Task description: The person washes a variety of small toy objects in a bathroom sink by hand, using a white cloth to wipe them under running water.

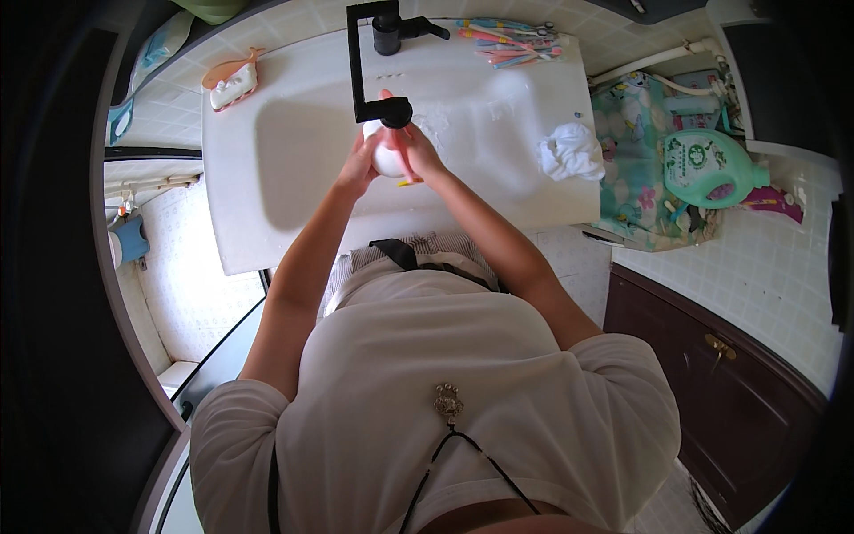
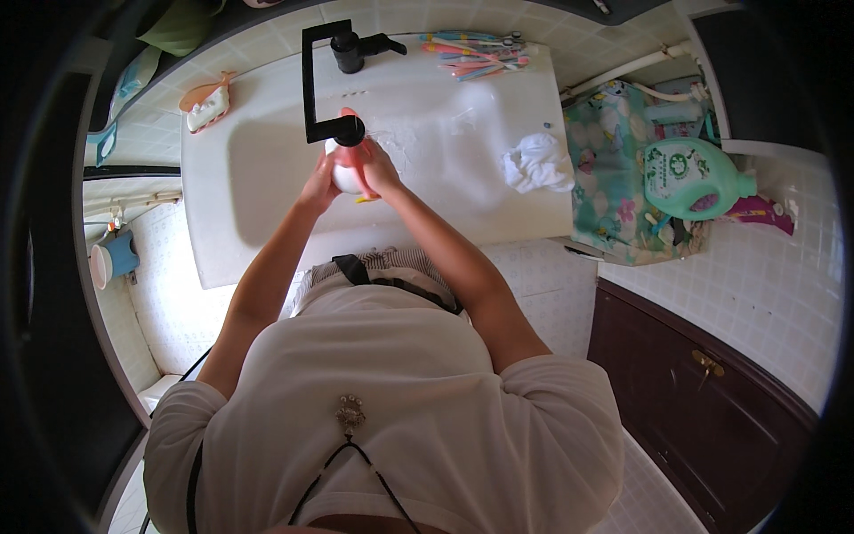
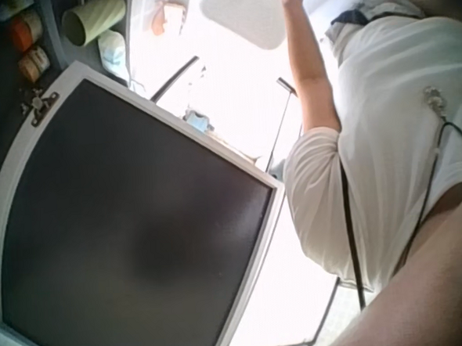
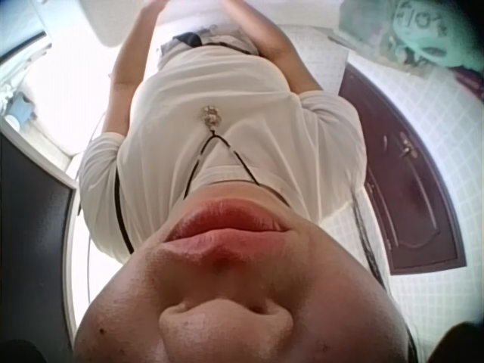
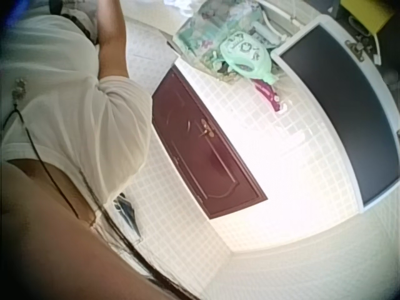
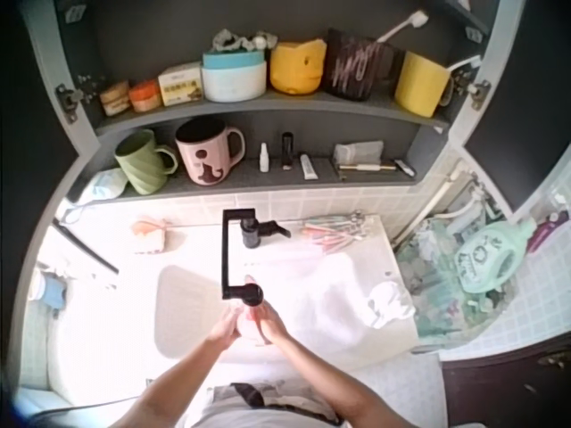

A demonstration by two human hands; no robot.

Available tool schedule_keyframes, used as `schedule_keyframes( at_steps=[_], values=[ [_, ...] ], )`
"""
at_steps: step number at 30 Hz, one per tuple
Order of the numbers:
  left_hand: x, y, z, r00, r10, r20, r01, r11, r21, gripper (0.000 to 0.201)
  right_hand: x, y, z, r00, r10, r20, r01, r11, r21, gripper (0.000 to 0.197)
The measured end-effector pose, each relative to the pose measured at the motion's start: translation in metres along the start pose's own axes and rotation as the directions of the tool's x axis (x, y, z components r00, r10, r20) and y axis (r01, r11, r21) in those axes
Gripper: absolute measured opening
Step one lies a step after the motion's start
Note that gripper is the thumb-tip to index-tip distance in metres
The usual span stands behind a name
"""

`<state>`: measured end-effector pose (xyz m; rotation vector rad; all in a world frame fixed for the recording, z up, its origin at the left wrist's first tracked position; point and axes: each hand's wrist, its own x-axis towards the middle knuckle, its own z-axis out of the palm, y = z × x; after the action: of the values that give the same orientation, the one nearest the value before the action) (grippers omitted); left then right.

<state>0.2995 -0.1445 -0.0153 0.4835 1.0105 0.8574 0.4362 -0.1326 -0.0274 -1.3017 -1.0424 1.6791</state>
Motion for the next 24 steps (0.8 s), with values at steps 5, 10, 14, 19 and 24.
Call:
schedule_keyframes(
  at_steps=[5,10,14,19,24],
  values=[
    [0.004,-0.001,0.002,0.812,0.573,0.113,-0.537,0.657,0.529,0.068,-0.017,-0.040,-0.011,0.959,0.244,0.147,-0.285,0.827,0.485,0.046],
    [-0.003,0.001,0.004,0.684,0.673,0.282,-0.476,0.118,0.871,0.079,-0.008,-0.033,-0.029,0.990,0.107,-0.087,-0.104,0.994,0.043,0.036],
    [-0.013,-0.003,0.009,0.743,0.661,0.109,-0.380,0.282,0.881,0.090,0.002,-0.012,-0.034,0.981,-0.115,-0.154,0.102,0.991,-0.089,0.023],
    [-0.020,0.004,0.006,0.771,0.602,0.208,-0.326,0.093,0.941,0.095,0.004,-0.001,-0.040,0.981,-0.177,-0.084,0.153,0.961,-0.231,0.027],
    [-0.025,-0.007,0.009,0.752,0.646,0.133,-0.249,0.092,0.964,0.092,0.008,-0.009,-0.020,0.899,-0.412,-0.149,0.208,0.702,-0.681,0.032]
  ],
)
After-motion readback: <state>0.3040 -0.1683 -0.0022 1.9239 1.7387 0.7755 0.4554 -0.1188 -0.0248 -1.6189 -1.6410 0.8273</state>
